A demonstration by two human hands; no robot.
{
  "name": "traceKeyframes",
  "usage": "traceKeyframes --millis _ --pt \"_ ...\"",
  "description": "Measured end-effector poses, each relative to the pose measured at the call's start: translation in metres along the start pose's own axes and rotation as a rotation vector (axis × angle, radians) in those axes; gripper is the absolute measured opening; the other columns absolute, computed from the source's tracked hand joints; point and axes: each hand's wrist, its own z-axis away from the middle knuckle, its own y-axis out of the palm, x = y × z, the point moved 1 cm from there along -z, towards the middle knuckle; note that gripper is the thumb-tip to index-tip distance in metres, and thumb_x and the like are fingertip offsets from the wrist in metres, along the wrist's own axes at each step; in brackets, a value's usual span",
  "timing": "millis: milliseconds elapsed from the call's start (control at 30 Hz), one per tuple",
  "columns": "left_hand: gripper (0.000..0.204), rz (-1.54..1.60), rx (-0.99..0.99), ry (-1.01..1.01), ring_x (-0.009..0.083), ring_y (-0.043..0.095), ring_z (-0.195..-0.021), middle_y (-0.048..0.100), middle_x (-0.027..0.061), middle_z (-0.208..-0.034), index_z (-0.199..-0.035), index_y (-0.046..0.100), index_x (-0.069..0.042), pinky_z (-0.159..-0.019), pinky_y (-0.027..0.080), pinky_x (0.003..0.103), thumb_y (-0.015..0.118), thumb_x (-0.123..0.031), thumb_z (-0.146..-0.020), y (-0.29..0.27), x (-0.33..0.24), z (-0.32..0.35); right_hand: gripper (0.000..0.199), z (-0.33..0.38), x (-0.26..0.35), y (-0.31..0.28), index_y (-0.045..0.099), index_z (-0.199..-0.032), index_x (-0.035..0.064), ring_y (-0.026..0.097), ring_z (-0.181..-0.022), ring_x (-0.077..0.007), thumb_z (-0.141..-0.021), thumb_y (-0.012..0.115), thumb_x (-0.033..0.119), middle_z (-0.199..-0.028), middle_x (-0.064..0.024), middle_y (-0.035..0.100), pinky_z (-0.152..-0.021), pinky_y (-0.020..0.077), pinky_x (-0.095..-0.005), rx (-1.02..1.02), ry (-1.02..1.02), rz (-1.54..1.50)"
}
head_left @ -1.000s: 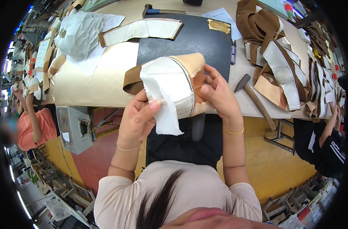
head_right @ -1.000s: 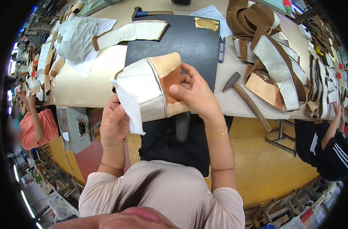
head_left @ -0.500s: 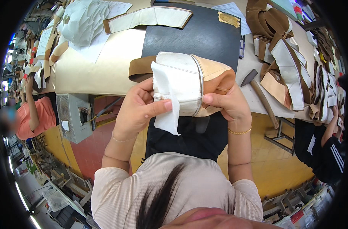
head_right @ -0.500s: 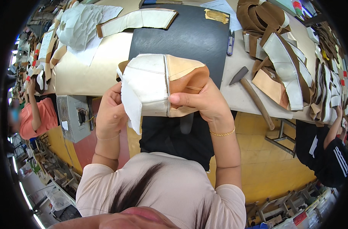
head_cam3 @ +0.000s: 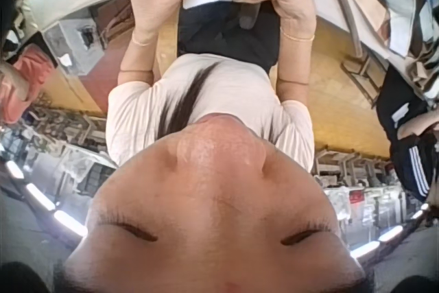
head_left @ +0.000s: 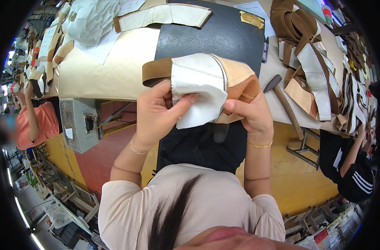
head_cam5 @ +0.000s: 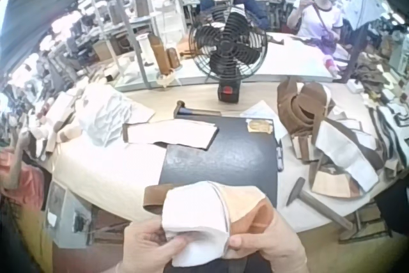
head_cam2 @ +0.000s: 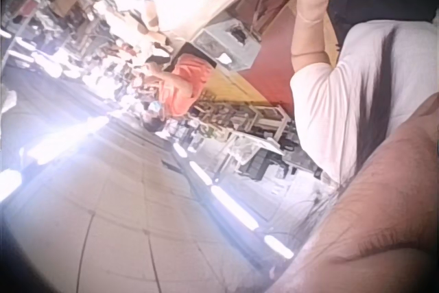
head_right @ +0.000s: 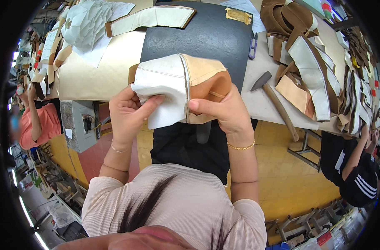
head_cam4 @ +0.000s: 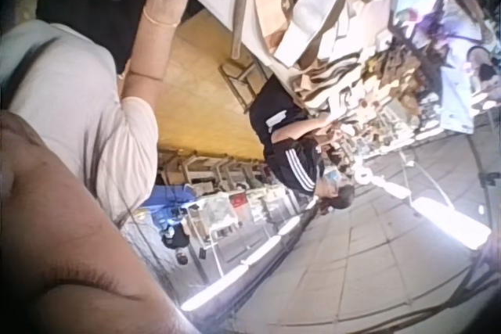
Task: The person repeatedly picks up curved leather pieces and a small wooden tool, then rubs the tool along the edges of the pieces to smooth or shape them. The person handles the pieces one at a time, turning them over and inspecting the edges before placing them back on the table.
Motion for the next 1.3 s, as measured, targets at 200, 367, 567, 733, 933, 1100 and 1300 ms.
traceKeyframes --millis 200,367,567,733,933,1100,1300 --pt "0.041 0.234 0.078 -0.177 0.0124 0.068 -0.098 0.072 0.0079 -0.108 -0.120 0.063 0.004 -0.085 0.055 0.028 0.081 -0.008 -0.086 0.003 0.002 -0.017 0.048 0.000 0.003 -0.007 0.064 -0.120 -0.0018 0.066 -0.099 -0.0122 -0.078 0.086 0.005 -0.109 -0.0060 0.070 -0.087 0.0541 -0.0279 -0.082 0.005 0.126" --pt "0.048 0.164 0.084 -0.208 0.0139 0.068 -0.098 0.073 0.0098 -0.108 -0.117 0.063 0.003 -0.086 0.055 0.029 0.087 -0.011 -0.079 0.011 0.004 -0.026 0.047 0.004 0.001 0.002 0.064 -0.119 -0.0019 0.065 -0.102 -0.0116 -0.079 0.086 0.006 -0.111 -0.0065 0.070 -0.089 0.0533 -0.0280 -0.086 -0.071 0.145" --pt "0.041 0.021 -0.019 -0.002 0.0126 0.069 -0.094 0.074 0.0068 -0.105 -0.115 0.066 0.000 -0.084 0.055 0.029 0.085 -0.008 -0.080 0.023 0.012 -0.025 0.052 0.007 0.000 0.000 0.061 -0.123 -0.0024 0.064 -0.104 -0.0118 -0.080 0.087 0.009 -0.114 -0.0067 0.069 -0.091 0.0527 -0.0285 -0.076 -0.108 0.172" --pt "0.040 0.024 -0.017 0.028 0.0126 0.069 -0.096 0.074 0.0071 -0.106 -0.118 0.064 0.000 -0.085 0.054 0.029 0.083 -0.008 -0.083 0.031 0.012 -0.024 0.056 0.006 -0.005 0.009 0.058 -0.124 -0.0031 0.064 -0.104 -0.0128 -0.079 0.088 0.011 -0.115 -0.0072 0.068 -0.090 0.0527 -0.0290 -0.159 -0.255 0.287" --pt "0.037 -0.025 0.047 -0.005 0.0149 0.068 -0.098 0.074 0.0095 -0.107 -0.120 0.062 0.002 -0.087 0.053 0.030 0.076 -0.011 -0.089 0.023 0.010 -0.028 0.056 0.009 -0.005 0.009 0.055 -0.126 -0.0044 0.062 -0.107 -0.0130 -0.081 0.086 0.011 -0.118 -0.0082 0.066 -0.090 0.0523 -0.0295 -0.217 -0.229 0.376" --pt "0.041 -0.080 0.129 -0.017 0.0164 0.067 -0.099 0.072 0.0120 -0.111 -0.126 0.057 0.004 -0.088 0.052 0.031 0.073 -0.013 -0.092 0.018 0.011 -0.033 0.055 0.009 -0.015 -0.007 0.055 -0.126 -0.0048 0.062 -0.106 -0.0131 -0.084 0.085 0.016 -0.118 -0.0085 0.066 -0.090 0.0525 -0.0305 -0.146 -0.170 0.245" --pt "0.057 -0.388 0.547 0.015 0.0375 0.068 -0.099 0.069 0.0222 -0.108 -0.130 0.053 0.005 -0.088 0.052 0.041 0.074 -0.012 -0.080 -0.008 -0.012 -0.045 0.080 0.007 0.034 -0.048 0.051 -0.133 0.0020 0.064 -0.104 -0.0202 -0.077 0.085 0.048 -0.116 -0.0098 0.065 -0.096 0.0505 -0.0384 -0.305 -0.585 0.680"
